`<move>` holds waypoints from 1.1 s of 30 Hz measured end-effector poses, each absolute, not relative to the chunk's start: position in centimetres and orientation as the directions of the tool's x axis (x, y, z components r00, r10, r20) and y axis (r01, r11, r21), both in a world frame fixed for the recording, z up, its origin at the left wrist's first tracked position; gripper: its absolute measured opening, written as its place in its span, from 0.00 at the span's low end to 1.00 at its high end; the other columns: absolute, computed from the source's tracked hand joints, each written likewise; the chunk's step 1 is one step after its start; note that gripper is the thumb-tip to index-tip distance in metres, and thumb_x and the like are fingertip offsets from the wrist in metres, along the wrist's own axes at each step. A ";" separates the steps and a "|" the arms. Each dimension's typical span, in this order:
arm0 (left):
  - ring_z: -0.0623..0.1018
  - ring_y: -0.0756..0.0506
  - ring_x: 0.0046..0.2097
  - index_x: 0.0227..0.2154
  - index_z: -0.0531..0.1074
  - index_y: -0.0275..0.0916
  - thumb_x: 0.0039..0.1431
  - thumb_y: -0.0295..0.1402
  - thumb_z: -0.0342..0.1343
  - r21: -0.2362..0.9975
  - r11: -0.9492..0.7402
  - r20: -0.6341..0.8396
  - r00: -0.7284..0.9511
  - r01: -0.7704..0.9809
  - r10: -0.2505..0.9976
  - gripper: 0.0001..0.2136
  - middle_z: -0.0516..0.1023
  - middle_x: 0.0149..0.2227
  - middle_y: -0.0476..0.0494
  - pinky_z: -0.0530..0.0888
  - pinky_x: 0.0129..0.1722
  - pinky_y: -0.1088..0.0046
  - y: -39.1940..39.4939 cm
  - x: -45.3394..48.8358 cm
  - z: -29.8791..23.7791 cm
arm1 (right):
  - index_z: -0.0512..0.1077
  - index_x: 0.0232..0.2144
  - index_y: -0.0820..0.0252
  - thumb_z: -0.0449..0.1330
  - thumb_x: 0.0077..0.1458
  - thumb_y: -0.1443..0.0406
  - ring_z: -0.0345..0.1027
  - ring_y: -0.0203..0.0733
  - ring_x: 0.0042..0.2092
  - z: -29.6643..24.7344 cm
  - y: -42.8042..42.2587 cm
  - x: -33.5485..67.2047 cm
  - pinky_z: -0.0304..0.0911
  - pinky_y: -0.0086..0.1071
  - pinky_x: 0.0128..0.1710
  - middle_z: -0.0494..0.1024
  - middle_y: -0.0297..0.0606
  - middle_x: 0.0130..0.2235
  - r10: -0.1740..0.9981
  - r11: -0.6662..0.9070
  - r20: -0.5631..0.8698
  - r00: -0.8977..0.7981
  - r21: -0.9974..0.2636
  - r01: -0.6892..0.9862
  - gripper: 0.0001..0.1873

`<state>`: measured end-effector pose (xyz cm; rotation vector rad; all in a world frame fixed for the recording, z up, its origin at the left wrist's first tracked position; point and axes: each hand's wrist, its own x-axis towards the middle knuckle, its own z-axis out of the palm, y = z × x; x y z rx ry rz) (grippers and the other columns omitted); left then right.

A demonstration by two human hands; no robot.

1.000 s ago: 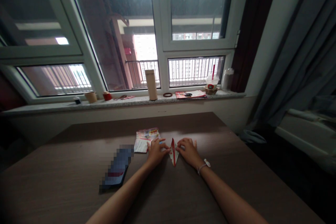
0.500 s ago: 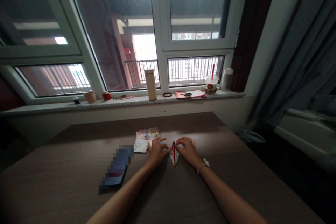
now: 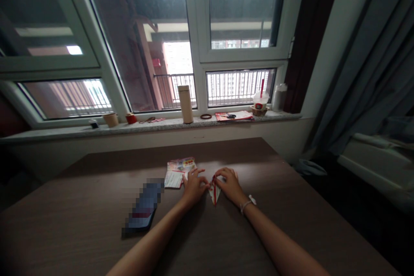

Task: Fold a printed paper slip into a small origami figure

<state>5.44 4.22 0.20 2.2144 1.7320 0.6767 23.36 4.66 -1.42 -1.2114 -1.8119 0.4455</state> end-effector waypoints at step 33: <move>0.57 0.37 0.63 0.26 0.78 0.46 0.53 0.36 0.60 0.553 -0.242 0.213 0.145 0.797 0.966 0.04 0.70 0.56 0.50 0.42 0.60 0.39 4.2 5.4 0.6 | 0.76 0.31 0.52 0.56 0.54 0.56 0.62 0.47 0.50 -1.9 4.4 23.9 0.49 0.43 0.55 0.77 0.36 0.40 0.917 0.351 0.390 -0.083 -0.691 0.631 0.11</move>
